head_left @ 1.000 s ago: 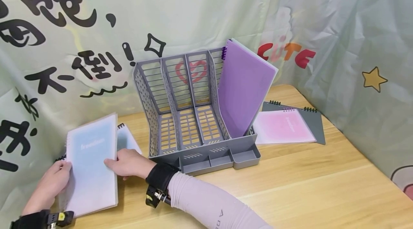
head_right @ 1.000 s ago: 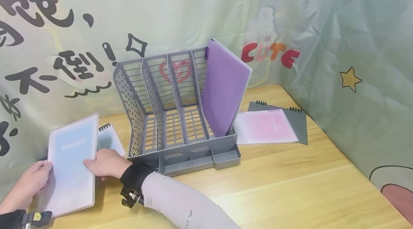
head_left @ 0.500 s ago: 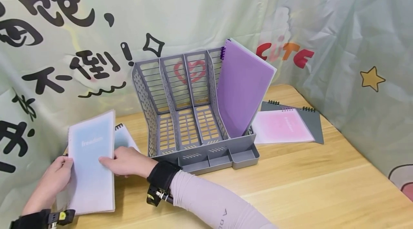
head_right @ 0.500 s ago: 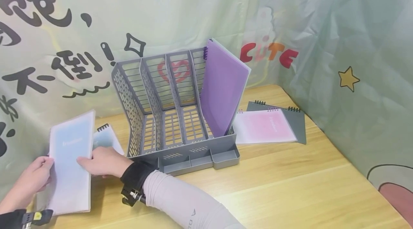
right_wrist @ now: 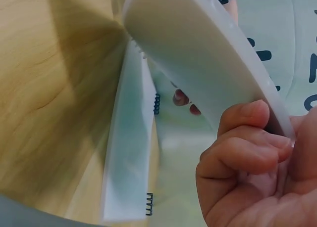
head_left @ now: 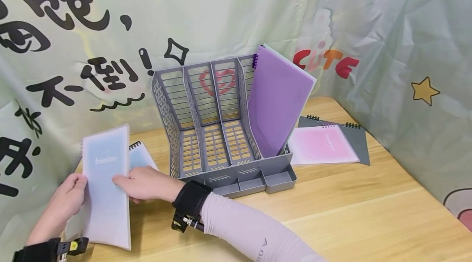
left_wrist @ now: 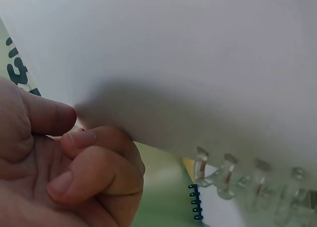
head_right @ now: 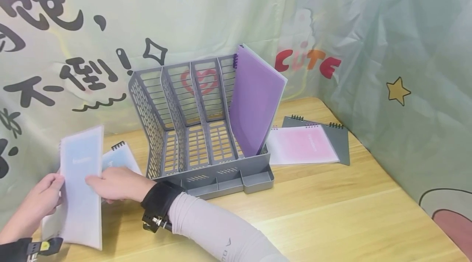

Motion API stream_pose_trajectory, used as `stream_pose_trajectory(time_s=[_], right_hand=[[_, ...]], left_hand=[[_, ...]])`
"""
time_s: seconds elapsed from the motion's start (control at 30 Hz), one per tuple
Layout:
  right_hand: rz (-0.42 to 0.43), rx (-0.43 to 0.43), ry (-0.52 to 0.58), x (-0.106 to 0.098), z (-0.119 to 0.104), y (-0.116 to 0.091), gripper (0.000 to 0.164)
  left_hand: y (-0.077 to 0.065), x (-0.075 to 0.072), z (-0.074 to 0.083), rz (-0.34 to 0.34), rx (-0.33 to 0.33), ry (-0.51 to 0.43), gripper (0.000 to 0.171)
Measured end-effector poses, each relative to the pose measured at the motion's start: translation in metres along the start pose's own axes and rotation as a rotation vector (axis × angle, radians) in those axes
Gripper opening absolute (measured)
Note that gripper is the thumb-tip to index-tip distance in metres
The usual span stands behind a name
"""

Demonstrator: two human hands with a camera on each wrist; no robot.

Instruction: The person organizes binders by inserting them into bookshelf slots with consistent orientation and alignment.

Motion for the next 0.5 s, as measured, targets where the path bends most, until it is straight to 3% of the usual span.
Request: stream_pose_trajectory(time_s=[0.17,0.5], right_hand=[[-0.006,0.009,0.032,-0.003,-0.002,-0.003,0.061],[-0.029,-0.05,0.046,-0.013,-0.005,-0.011,0.048]], left_hand=[[-0.003,0.002,0.008,-0.003,0.056,-0.022,0.057],[-0.006,0.004,0.024,-0.008,0.086,0.004,0.054]])
Point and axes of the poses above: each hand's wrist, its own y-axis towards the middle knuckle, its own x-axis out of the palm, z = x × y, the point moved 7 cm from there along y, towards the middle knuckle, and after that the axes turned 4 degrees about y, right-handed, at the moved point
